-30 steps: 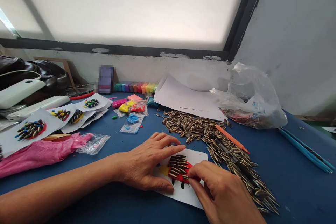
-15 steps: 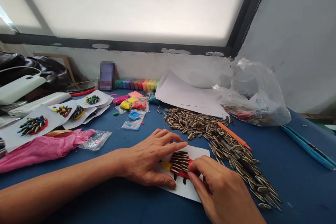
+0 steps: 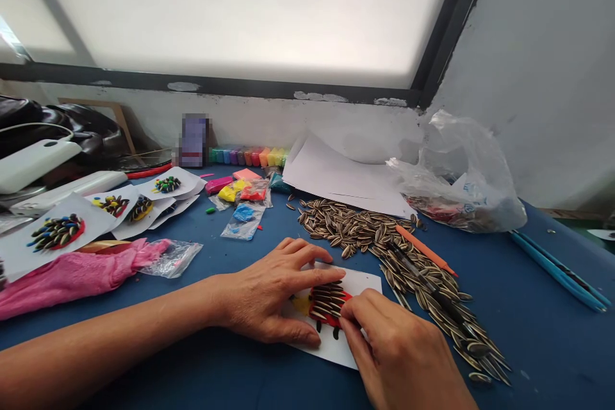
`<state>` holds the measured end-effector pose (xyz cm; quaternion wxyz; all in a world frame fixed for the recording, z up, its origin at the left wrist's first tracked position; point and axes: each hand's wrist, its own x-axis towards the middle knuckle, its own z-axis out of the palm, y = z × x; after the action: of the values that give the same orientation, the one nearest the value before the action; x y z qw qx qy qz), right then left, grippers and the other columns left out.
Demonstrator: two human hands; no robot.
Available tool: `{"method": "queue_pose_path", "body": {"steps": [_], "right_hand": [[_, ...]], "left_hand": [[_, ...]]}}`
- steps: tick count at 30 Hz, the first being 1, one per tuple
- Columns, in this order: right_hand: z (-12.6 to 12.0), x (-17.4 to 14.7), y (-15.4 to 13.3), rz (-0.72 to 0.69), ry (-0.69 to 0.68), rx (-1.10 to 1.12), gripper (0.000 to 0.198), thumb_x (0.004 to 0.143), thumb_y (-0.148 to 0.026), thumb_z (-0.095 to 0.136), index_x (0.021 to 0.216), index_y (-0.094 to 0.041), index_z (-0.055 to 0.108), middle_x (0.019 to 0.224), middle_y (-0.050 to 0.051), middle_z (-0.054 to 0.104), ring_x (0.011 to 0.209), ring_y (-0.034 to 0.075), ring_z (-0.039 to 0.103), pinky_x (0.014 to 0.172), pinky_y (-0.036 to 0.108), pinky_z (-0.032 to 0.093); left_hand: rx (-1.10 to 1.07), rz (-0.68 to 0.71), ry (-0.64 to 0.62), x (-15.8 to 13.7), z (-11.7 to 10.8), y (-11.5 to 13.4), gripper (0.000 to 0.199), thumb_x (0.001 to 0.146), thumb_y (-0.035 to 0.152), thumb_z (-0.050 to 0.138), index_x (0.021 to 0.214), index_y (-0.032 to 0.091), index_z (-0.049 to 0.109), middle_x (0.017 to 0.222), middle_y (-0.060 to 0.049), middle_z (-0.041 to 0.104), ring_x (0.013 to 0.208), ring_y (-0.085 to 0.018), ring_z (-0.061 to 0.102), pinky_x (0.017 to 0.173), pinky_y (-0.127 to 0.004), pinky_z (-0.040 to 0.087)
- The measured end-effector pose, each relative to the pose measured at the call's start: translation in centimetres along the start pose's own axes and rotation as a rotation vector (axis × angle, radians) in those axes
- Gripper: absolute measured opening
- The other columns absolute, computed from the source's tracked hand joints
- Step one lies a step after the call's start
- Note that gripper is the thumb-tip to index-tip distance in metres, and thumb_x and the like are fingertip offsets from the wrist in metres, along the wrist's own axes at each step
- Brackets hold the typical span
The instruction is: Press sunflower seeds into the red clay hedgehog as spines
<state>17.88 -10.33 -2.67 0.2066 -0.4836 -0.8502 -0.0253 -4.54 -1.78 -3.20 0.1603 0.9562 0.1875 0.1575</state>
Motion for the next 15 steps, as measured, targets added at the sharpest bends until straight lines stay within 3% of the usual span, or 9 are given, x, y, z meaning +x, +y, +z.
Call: {"method": "queue_pose_path", "body": {"steps": [15], "right_hand": [[0.76,-0.13,0.0,-0.027,-0.024,-0.082,0.021,0.095,-0.018,0.043,0.082,-0.023,0.059,0.073,0.0,0.066,0.06,0.015,0.067,0.053,0.027,0.048]], "left_hand": [[0.021,0.005,-0.003,-0.01,0.05,-0.01,0.07,0.082,0.065,0.059,0.14,0.028,0.047,0.136,-0.011,0.046,0.116,-0.029,0.047,0.1,-0.044,0.035]]}}
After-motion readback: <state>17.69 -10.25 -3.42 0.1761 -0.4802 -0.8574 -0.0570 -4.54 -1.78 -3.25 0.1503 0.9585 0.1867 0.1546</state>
